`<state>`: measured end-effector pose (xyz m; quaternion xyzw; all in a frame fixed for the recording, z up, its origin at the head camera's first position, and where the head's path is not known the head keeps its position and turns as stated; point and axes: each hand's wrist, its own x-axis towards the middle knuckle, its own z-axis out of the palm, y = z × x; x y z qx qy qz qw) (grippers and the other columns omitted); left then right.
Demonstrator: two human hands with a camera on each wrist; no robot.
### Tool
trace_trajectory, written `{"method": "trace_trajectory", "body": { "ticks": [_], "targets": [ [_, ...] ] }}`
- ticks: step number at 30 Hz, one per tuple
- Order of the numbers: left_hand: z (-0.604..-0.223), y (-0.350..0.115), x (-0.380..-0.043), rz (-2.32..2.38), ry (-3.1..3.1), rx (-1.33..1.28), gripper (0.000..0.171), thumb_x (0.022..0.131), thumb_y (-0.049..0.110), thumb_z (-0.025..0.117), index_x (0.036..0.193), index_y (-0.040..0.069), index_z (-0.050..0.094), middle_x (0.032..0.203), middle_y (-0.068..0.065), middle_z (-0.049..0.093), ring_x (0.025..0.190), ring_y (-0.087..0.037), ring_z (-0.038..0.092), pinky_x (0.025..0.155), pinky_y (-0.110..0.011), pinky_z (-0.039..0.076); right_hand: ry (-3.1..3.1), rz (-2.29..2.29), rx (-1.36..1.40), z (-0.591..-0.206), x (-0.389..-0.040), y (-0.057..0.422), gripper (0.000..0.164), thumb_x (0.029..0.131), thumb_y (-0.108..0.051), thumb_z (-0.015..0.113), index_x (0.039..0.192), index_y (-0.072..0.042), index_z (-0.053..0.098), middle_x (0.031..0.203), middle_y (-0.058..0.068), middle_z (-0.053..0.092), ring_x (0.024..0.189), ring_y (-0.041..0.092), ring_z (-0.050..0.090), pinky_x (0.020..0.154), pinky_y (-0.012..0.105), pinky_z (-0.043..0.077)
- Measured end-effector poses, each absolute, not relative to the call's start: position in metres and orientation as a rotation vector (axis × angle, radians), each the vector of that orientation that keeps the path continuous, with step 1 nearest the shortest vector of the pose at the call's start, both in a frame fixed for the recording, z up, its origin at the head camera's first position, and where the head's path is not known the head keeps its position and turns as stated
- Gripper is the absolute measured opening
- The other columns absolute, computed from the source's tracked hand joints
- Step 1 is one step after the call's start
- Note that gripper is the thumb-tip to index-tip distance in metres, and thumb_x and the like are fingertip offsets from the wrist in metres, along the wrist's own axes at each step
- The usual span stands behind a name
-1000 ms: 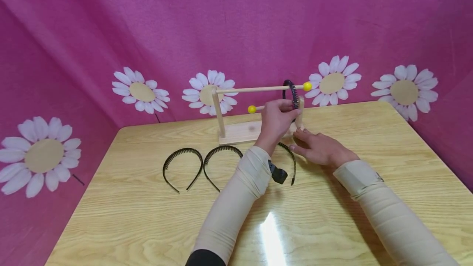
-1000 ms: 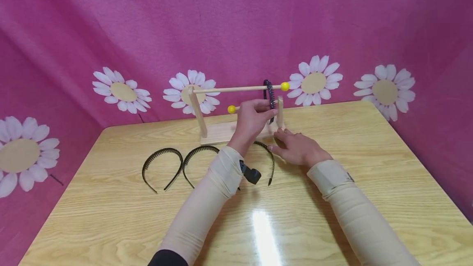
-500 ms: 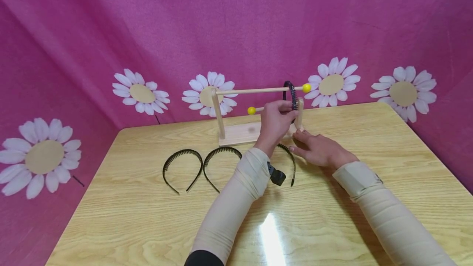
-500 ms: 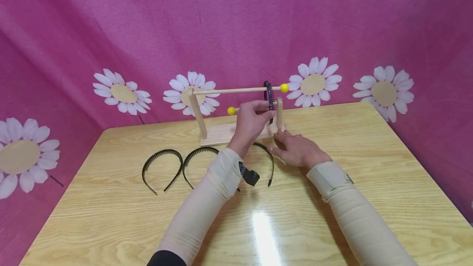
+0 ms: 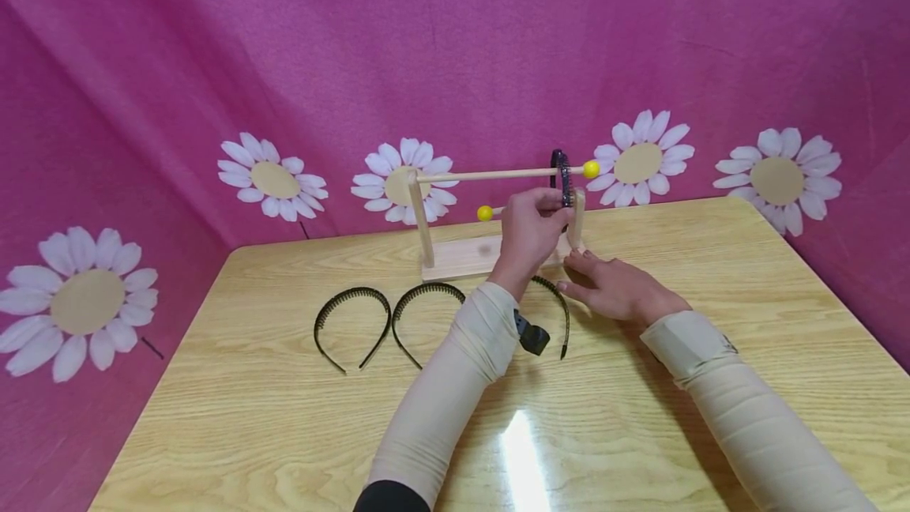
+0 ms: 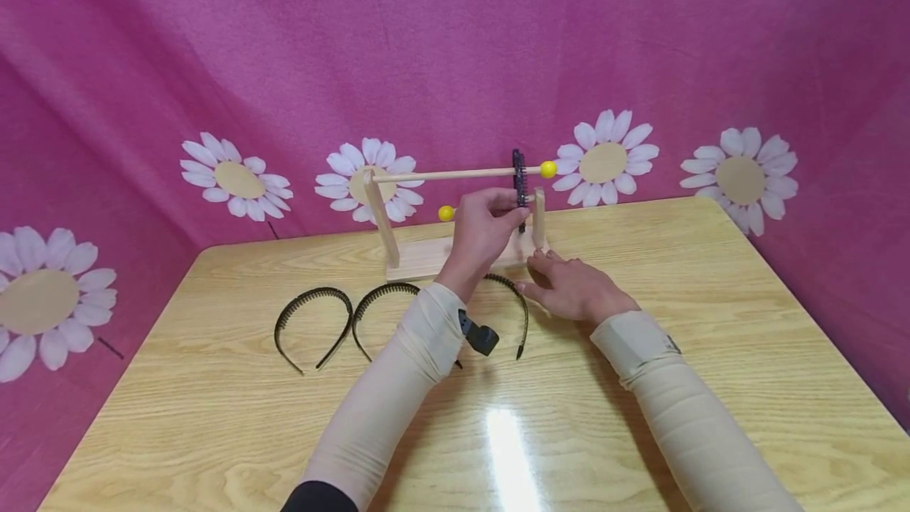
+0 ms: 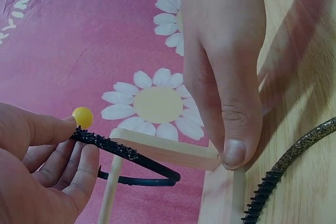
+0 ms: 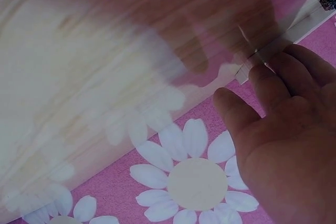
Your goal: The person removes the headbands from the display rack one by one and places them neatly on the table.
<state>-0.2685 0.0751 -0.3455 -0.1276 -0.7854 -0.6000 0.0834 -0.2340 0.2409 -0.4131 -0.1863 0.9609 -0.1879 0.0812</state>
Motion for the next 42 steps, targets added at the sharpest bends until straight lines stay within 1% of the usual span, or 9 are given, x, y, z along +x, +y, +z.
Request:
{"method": "trace_trajectory", "body": {
  "ticks": [6, 11, 15, 21, 30, 36, 42],
  "targets": [
    [-0.341, 0.074, -0.269, -1.785, -2.306, -0.417, 0.016, 0.089, 0.004, 0.076, 0.105, 0.002, 0.076, 0.087, -0.001, 0.073, 0.077, -0.006, 0.066, 0.068, -0.016, 0.055, 2.876, -0.558, -0.568, -0.412, -0.234, 0.24, 0.074, 0.103, -0.059, 0.039, 0.155, -0.007, 0.037, 0.158, 0.022, 0.03, 0.133, 0.049, 0.043, 0.109, 0.061, 0.036],
    [-0.335, 0.073, -0.27, -1.764, -2.287, -0.427, 0.017, 0.089, 0.005, 0.077, 0.105, 0.002, 0.077, 0.09, -0.003, 0.075, 0.078, -0.005, 0.067, 0.07, -0.015, 0.054, 2.871, -0.553, -0.564, -0.412, -0.234, 0.24, 0.075, 0.103, -0.059, 0.039, 0.155, -0.006, 0.036, 0.158, 0.023, 0.029, 0.134, 0.049, 0.042, 0.109, 0.061, 0.035],
    [-0.33, 0.072, -0.27, -1.766, -2.271, -0.445, 0.015, 0.089, 0.004, 0.077, 0.104, 0.002, 0.077, 0.088, -0.004, 0.075, 0.076, -0.005, 0.066, 0.068, -0.015, 0.054, 2.869, -0.548, -0.551, -0.412, -0.235, 0.239, 0.075, 0.103, -0.06, 0.039, 0.155, -0.006, 0.036, 0.158, 0.023, 0.028, 0.134, 0.049, 0.042, 0.109, 0.062, 0.035],
    [-0.324, 0.072, -0.269, -1.808, -2.256, -0.445, 0.019, 0.089, 0.003, 0.076, 0.108, 0.002, 0.077, 0.088, -0.003, 0.074, 0.077, -0.006, 0.067, 0.068, -0.016, 0.055, 2.868, -0.552, -0.545, -0.411, -0.235, 0.24, 0.072, 0.104, -0.057, 0.041, 0.155, -0.007, 0.037, 0.158, 0.023, 0.029, 0.131, 0.048, 0.045, 0.108, 0.062, 0.037],
    [-0.312, 0.072, -0.268, -1.87, -2.223, -0.449, 0.019, 0.089, 0.002, 0.076, 0.108, 0.0, 0.075, 0.088, -0.004, 0.073, 0.079, -0.009, 0.067, 0.068, -0.017, 0.056, 2.879, -0.551, -0.577, -0.411, -0.235, 0.24, 0.072, 0.104, -0.057, 0.04, 0.155, -0.006, 0.037, 0.158, 0.025, 0.027, 0.131, 0.051, 0.043, 0.107, 0.062, 0.037],
    [-0.306, 0.072, -0.266, -1.956, -2.181, -0.464, 0.02, 0.09, 0.0, 0.074, 0.11, -0.002, 0.074, 0.089, -0.006, 0.072, 0.078, -0.01, 0.067, 0.066, -0.02, 0.058, 2.87, -0.55, -0.562, -0.413, -0.236, 0.241, 0.073, 0.104, -0.058, 0.039, 0.156, -0.007, 0.036, 0.158, 0.025, 0.027, 0.131, 0.051, 0.043, 0.107, 0.062, 0.036],
    [-0.3, 0.071, -0.264, -1.941, -2.17, -0.477, 0.019, 0.09, 0.005, 0.076, 0.108, -0.001, 0.074, 0.087, -0.003, 0.071, 0.078, -0.01, 0.067, 0.069, -0.019, 0.057, 2.87, -0.544, -0.548, -0.412, -0.236, 0.241, 0.075, 0.103, -0.06, 0.039, 0.156, -0.007, 0.036, 0.159, 0.024, 0.027, 0.132, 0.05, 0.044, 0.107, 0.062, 0.036]
  ]
}}
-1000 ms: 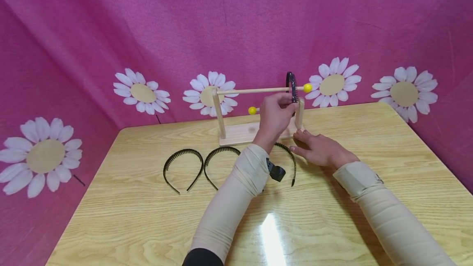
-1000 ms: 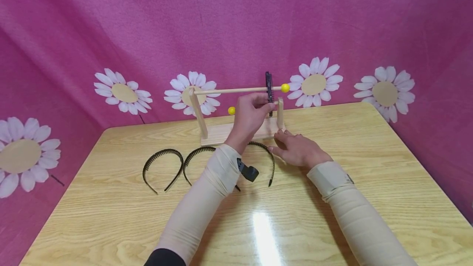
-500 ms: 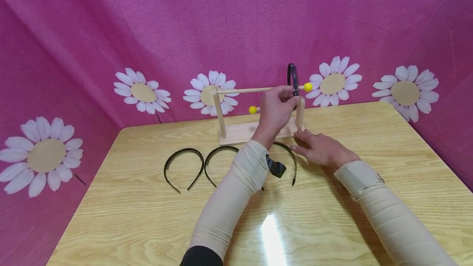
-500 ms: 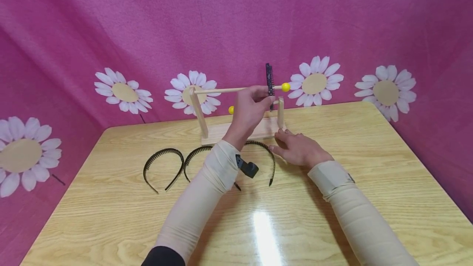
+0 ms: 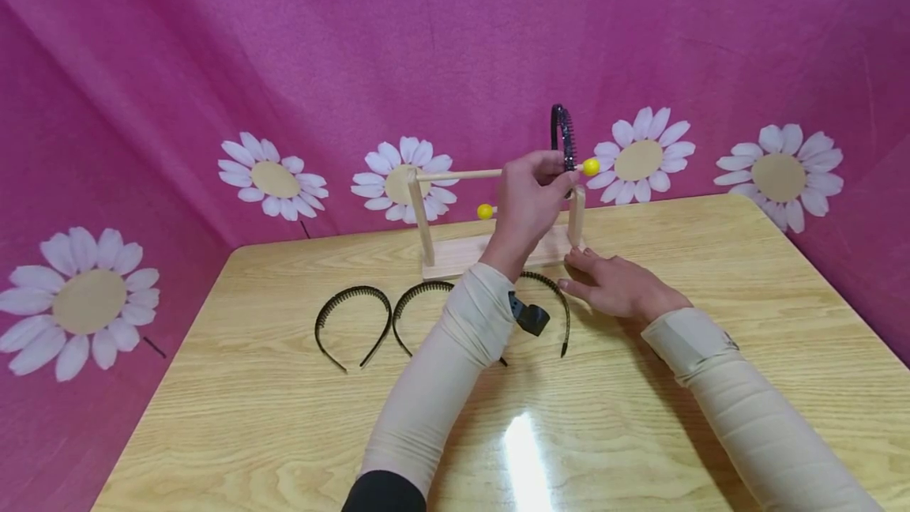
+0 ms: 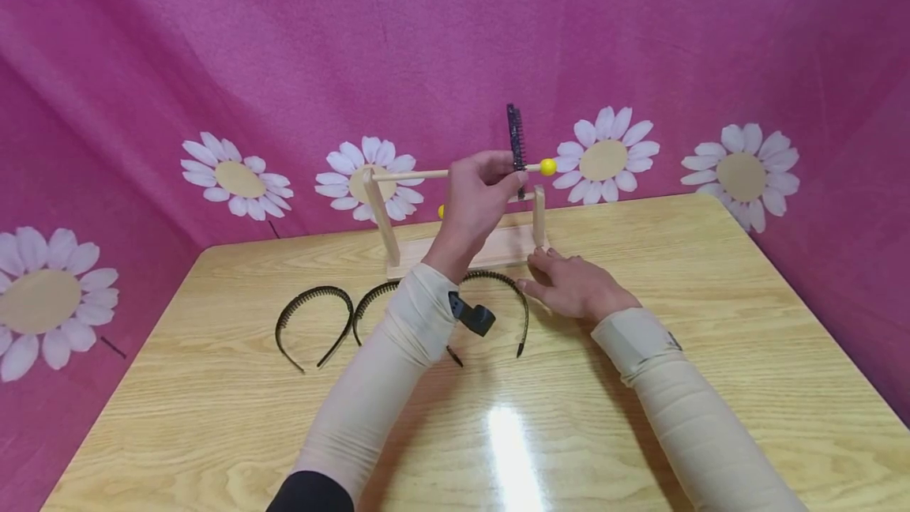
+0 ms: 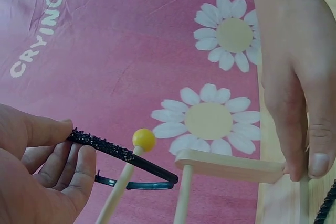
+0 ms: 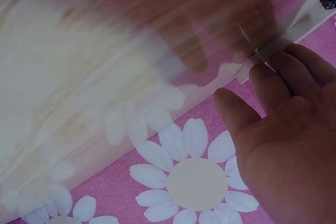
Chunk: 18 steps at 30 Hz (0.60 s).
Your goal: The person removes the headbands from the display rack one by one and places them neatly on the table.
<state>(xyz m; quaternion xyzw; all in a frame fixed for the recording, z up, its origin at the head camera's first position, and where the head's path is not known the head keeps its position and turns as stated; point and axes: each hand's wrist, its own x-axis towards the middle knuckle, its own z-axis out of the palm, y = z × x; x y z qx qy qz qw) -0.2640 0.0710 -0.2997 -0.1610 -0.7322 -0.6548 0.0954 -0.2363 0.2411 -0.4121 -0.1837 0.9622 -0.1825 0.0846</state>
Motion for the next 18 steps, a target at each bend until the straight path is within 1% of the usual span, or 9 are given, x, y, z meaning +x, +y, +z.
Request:
{"method": "trace_trajectory", "body": {
  "ticks": [5, 10, 14, 18],
  "targets": [
    [-0.294, 0.07, -0.263, -1.937, -2.163, -0.488, 0.019, 0.09, 0.005, 0.077, 0.107, -0.001, 0.074, 0.087, -0.005, 0.072, 0.079, -0.01, 0.068, 0.072, -0.019, 0.056, 2.874, -0.56, -0.565, -0.411, -0.236, 0.241, 0.074, 0.103, -0.06, 0.04, 0.154, -0.007, 0.039, 0.157, 0.024, 0.031, 0.129, 0.048, 0.048, 0.106, 0.062, 0.038],
    [-0.289, 0.068, -0.262, -1.913, -2.145, -0.51, 0.019, 0.091, 0.003, 0.075, 0.11, -0.001, 0.074, 0.089, -0.007, 0.073, 0.078, -0.014, 0.069, 0.072, -0.019, 0.057, 2.87, -0.56, -0.556, -0.412, -0.236, 0.242, 0.074, 0.103, -0.061, 0.04, 0.155, -0.007, 0.038, 0.158, 0.024, 0.03, 0.13, 0.048, 0.047, 0.106, 0.062, 0.038],
    [-0.284, 0.064, -0.261, -1.906, -2.118, -0.52, 0.017, 0.091, 0.003, 0.074, 0.108, 0.0, 0.074, 0.089, -0.006, 0.073, 0.078, -0.012, 0.067, 0.072, -0.019, 0.056, 2.859, -0.558, -0.535, -0.412, -0.236, 0.241, 0.077, 0.102, -0.063, 0.038, 0.155, -0.008, 0.038, 0.158, 0.022, 0.031, 0.132, 0.047, 0.046, 0.107, 0.062, 0.037],
    [-0.28, 0.06, -0.26, -1.937, -2.066, -0.543, 0.016, 0.091, 0.003, 0.074, 0.107, -0.001, 0.074, 0.088, -0.006, 0.073, 0.078, -0.011, 0.067, 0.074, -0.02, 0.057, 2.853, -0.561, -0.533, -0.412, -0.235, 0.241, 0.077, 0.102, -0.064, 0.038, 0.155, -0.008, 0.038, 0.158, 0.021, 0.032, 0.131, 0.047, 0.047, 0.106, 0.063, 0.038]
  ]
}}
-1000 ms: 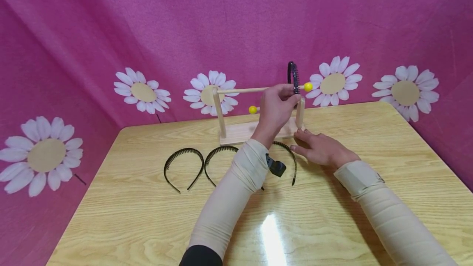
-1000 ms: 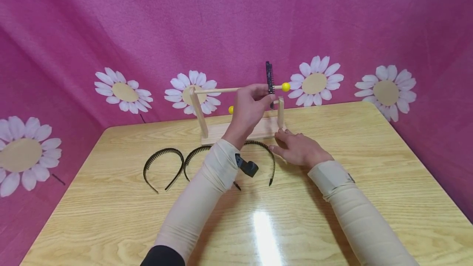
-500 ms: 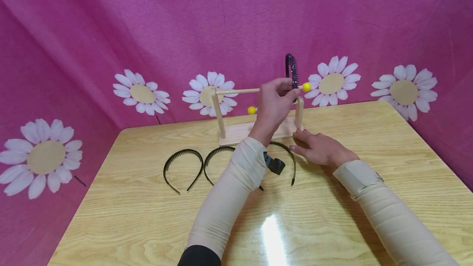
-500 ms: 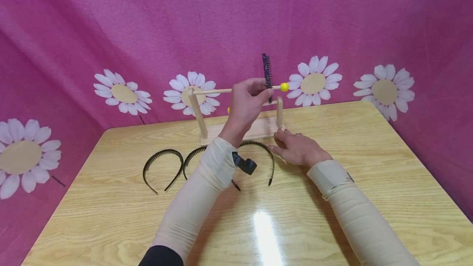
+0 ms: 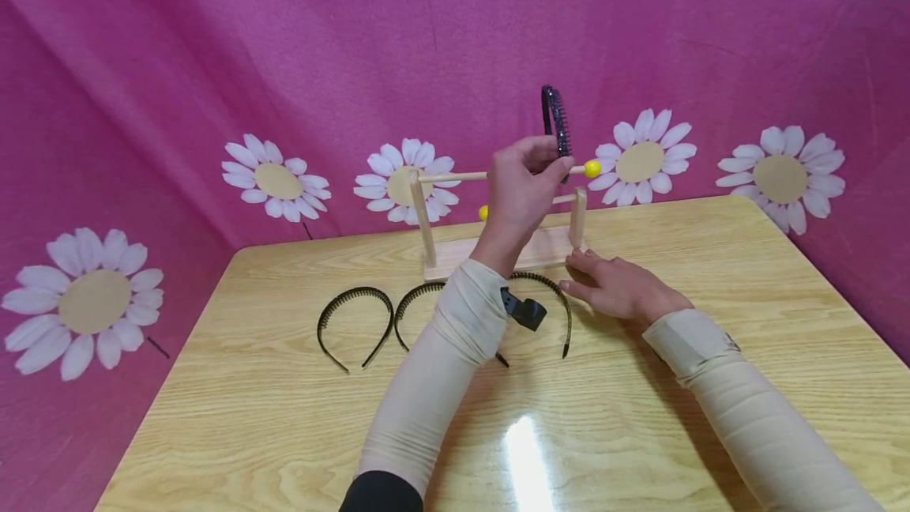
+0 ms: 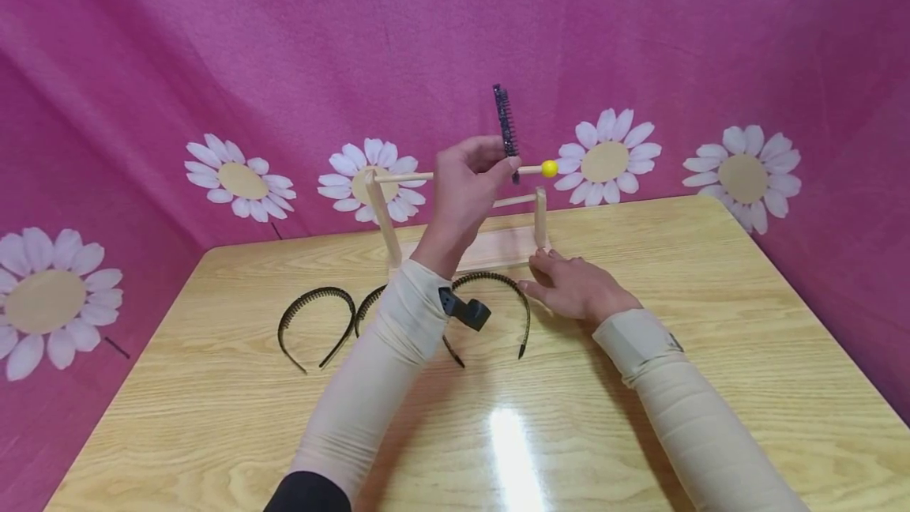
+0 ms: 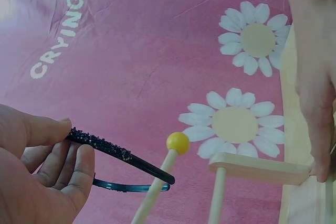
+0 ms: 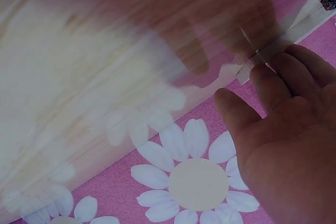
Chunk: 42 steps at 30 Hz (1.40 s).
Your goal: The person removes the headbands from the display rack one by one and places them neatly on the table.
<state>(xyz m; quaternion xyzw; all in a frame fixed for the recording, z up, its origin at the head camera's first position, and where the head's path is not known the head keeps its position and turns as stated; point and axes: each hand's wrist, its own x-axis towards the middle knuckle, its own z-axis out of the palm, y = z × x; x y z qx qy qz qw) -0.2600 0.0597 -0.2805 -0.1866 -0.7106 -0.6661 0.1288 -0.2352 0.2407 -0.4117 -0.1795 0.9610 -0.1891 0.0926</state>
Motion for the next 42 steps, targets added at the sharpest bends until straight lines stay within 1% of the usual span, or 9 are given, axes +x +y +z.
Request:
{"method": "trace_trajectory", "body": {
  "ticks": [6, 14, 19, 21, 25, 31, 34, 38, 42],
  "targets": [
    [-0.275, 0.053, -0.26, -1.967, -2.021, -0.574, 0.019, 0.092, 0.003, 0.073, 0.11, -0.003, 0.072, 0.091, -0.007, 0.072, 0.08, -0.013, 0.068, 0.075, -0.022, 0.058, 2.856, -0.559, -0.54, -0.411, -0.235, 0.241, 0.076, 0.102, -0.063, 0.039, 0.155, -0.008, 0.038, 0.158, 0.02, 0.033, 0.131, 0.047, 0.047, 0.105, 0.063, 0.038],
    [-0.264, 0.045, -0.258, -2.056, -1.879, -0.585, 0.018, 0.089, -0.002, 0.075, 0.105, -0.008, 0.072, 0.088, -0.012, 0.072, 0.077, -0.015, 0.066, 0.073, -0.026, 0.058, 2.85, -0.568, -0.54, -0.411, -0.233, 0.241, 0.075, 0.102, -0.061, 0.04, 0.156, -0.009, 0.037, 0.156, 0.02, 0.035, 0.13, 0.048, 0.047, 0.104, 0.064, 0.039],
    [-0.257, 0.036, -0.255, -2.049, -1.907, -0.552, 0.016, 0.09, 0.001, 0.075, 0.106, -0.003, 0.073, 0.089, -0.008, 0.072, 0.082, -0.016, 0.067, 0.074, -0.027, 0.057, 2.852, -0.569, -0.534, -0.411, -0.234, 0.241, 0.075, 0.102, -0.061, 0.04, 0.156, -0.009, 0.036, 0.157, 0.022, 0.033, 0.131, 0.048, 0.047, 0.104, 0.064, 0.039],
    [-0.256, 0.032, -0.254, -2.05, -1.907, -0.543, 0.016, 0.09, 0.001, 0.075, 0.106, -0.003, 0.073, 0.09, -0.008, 0.072, 0.082, -0.016, 0.067, 0.075, -0.027, 0.057, 2.85, -0.567, -0.525, -0.411, -0.234, 0.241, 0.076, 0.102, -0.062, 0.04, 0.156, -0.01, 0.036, 0.157, 0.022, 0.032, 0.132, 0.048, 0.045, 0.105, 0.064, 0.038],
    [-0.256, 0.023, -0.254, -2.088, -1.861, -0.53, 0.018, 0.089, -0.003, 0.074, 0.106, -0.006, 0.073, 0.092, -0.011, 0.072, 0.082, -0.017, 0.066, 0.076, -0.028, 0.057, 2.849, -0.563, -0.517, -0.411, -0.234, 0.241, 0.075, 0.102, -0.062, 0.04, 0.156, -0.01, 0.036, 0.158, 0.023, 0.03, 0.132, 0.048, 0.045, 0.105, 0.064, 0.038],
    [-0.254, 0.005, -0.253, -2.171, -1.774, -0.538, 0.018, 0.089, -0.006, 0.072, 0.107, -0.009, 0.071, 0.094, -0.014, 0.07, 0.083, -0.019, 0.065, 0.08, -0.035, 0.059, 2.853, -0.563, -0.525, -0.411, -0.234, 0.242, 0.074, 0.103, -0.061, 0.04, 0.157, -0.011, 0.036, 0.158, 0.023, 0.028, 0.131, 0.05, 0.045, 0.104, 0.065, 0.039],
    [-0.253, -0.003, -0.252, -2.163, -1.783, -0.527, 0.017, 0.089, -0.006, 0.072, 0.107, -0.008, 0.072, 0.093, -0.013, 0.07, 0.084, -0.019, 0.065, 0.081, -0.037, 0.059, 2.857, -0.564, -0.532, -0.411, -0.234, 0.242, 0.073, 0.103, -0.06, 0.04, 0.156, -0.011, 0.037, 0.158, 0.022, 0.03, 0.129, 0.05, 0.047, 0.102, 0.065, 0.04],
    [-0.254, -0.012, -0.252, -2.146, -1.794, -0.518, 0.018, 0.09, -0.006, 0.071, 0.108, -0.009, 0.071, 0.094, -0.014, 0.07, 0.083, -0.019, 0.066, 0.08, -0.038, 0.06, 2.865, -0.571, -0.543, -0.411, -0.234, 0.242, 0.071, 0.103, -0.058, 0.043, 0.155, -0.01, 0.038, 0.156, 0.022, 0.035, 0.127, 0.049, 0.049, 0.101, 0.064, 0.041],
    [-0.256, -0.018, -0.251, -2.142, -1.796, -0.52, 0.019, 0.09, -0.008, 0.07, 0.108, -0.01, 0.071, 0.093, -0.016, 0.07, 0.079, -0.018, 0.065, 0.078, -0.036, 0.06, 2.864, -0.573, -0.544, -0.412, -0.234, 0.242, 0.071, 0.103, -0.057, 0.043, 0.156, -0.01, 0.037, 0.156, 0.023, 0.033, 0.128, 0.049, 0.048, 0.102, 0.064, 0.04]
  ]
}}
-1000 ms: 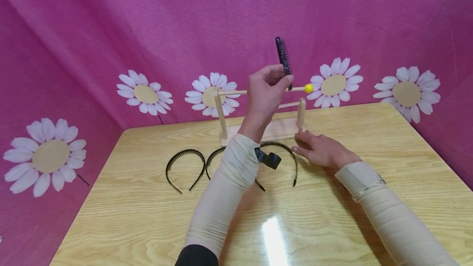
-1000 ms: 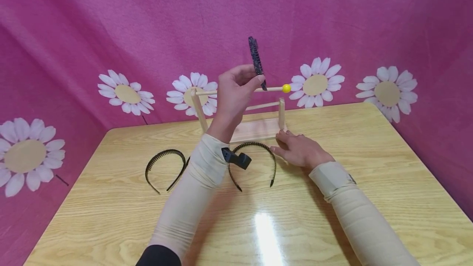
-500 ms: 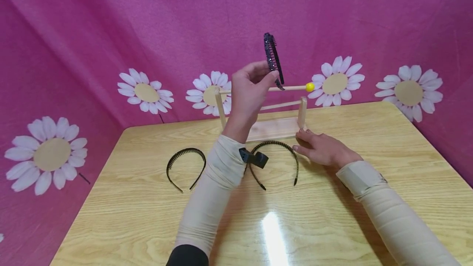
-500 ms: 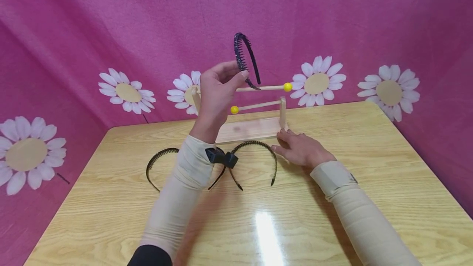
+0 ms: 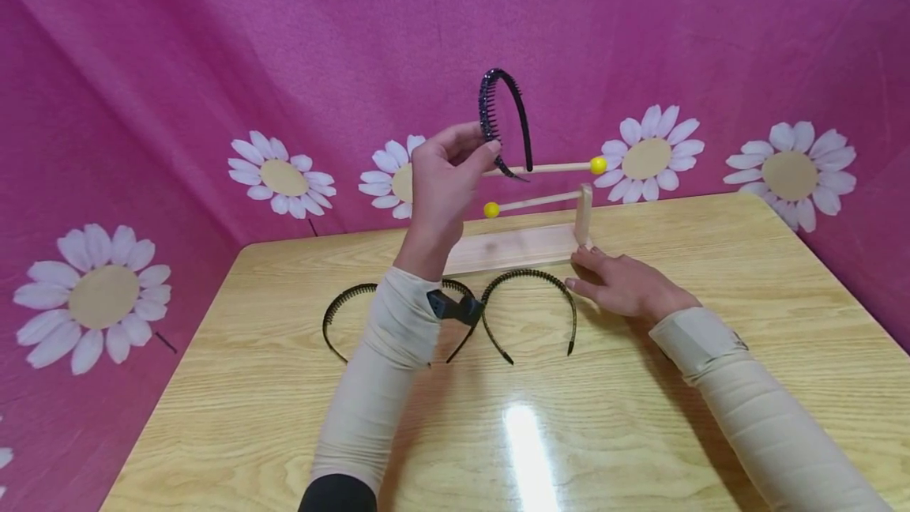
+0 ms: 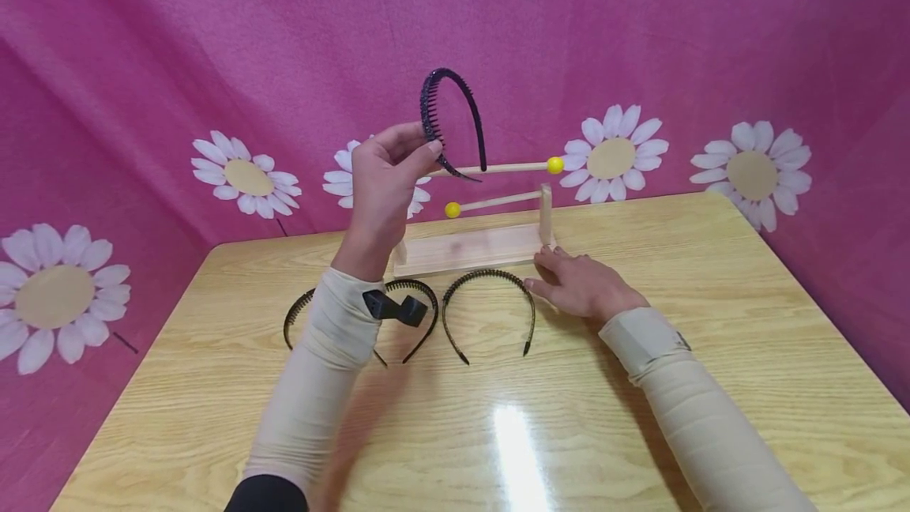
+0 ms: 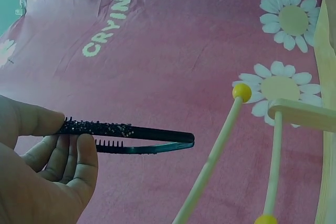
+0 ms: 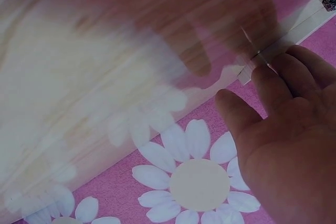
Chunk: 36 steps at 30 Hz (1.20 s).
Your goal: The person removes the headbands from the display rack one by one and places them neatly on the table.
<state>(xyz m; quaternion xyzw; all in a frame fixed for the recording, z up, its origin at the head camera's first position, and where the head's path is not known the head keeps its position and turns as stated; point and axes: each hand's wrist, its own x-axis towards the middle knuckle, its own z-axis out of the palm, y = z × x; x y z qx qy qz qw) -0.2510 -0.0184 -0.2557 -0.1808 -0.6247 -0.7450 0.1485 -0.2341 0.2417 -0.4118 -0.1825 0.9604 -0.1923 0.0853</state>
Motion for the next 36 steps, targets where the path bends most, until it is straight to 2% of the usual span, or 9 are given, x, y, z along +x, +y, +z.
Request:
{"method": "trace_trajectory", "body": {
  "ticks": [12, 20, 36],
  "targets": [
    [-0.262, -0.041, -0.248, -2.176, -1.792, -0.529, 0.018, 0.091, -0.008, 0.068, 0.109, -0.012, 0.069, 0.091, -0.012, 0.07, 0.079, -0.015, 0.066, 0.081, -0.039, 0.059, 2.858, -0.552, -0.538, -0.415, -0.235, 0.241, 0.072, 0.103, -0.059, 0.04, 0.156, -0.011, 0.037, 0.158, 0.024, 0.03, 0.127, 0.05, 0.049, 0.101, 0.065, 0.041],
    [-0.268, -0.06, -0.246, -2.232, -1.806, -0.499, 0.019, 0.091, -0.011, 0.066, 0.11, -0.016, 0.066, 0.086, -0.006, 0.07, 0.076, -0.013, 0.067, 0.076, -0.03, 0.06, 2.857, -0.555, -0.53, -0.415, -0.234, 0.241, 0.073, 0.102, -0.06, 0.04, 0.157, -0.011, 0.036, 0.159, 0.023, 0.028, 0.129, 0.051, 0.047, 0.1, 0.066, 0.04],
    [-0.274, -0.089, -0.24, -2.226, -1.943, -0.444, 0.022, 0.096, -0.009, 0.061, 0.116, -0.015, 0.065, 0.092, -0.01, 0.071, 0.082, -0.016, 0.067, 0.078, -0.029, 0.059, 2.864, -0.554, -0.543, -0.413, -0.234, 0.241, 0.074, 0.103, -0.06, 0.04, 0.156, -0.009, 0.036, 0.159, 0.023, 0.026, 0.134, 0.052, 0.04, 0.105, 0.065, 0.037]
  ]
}}
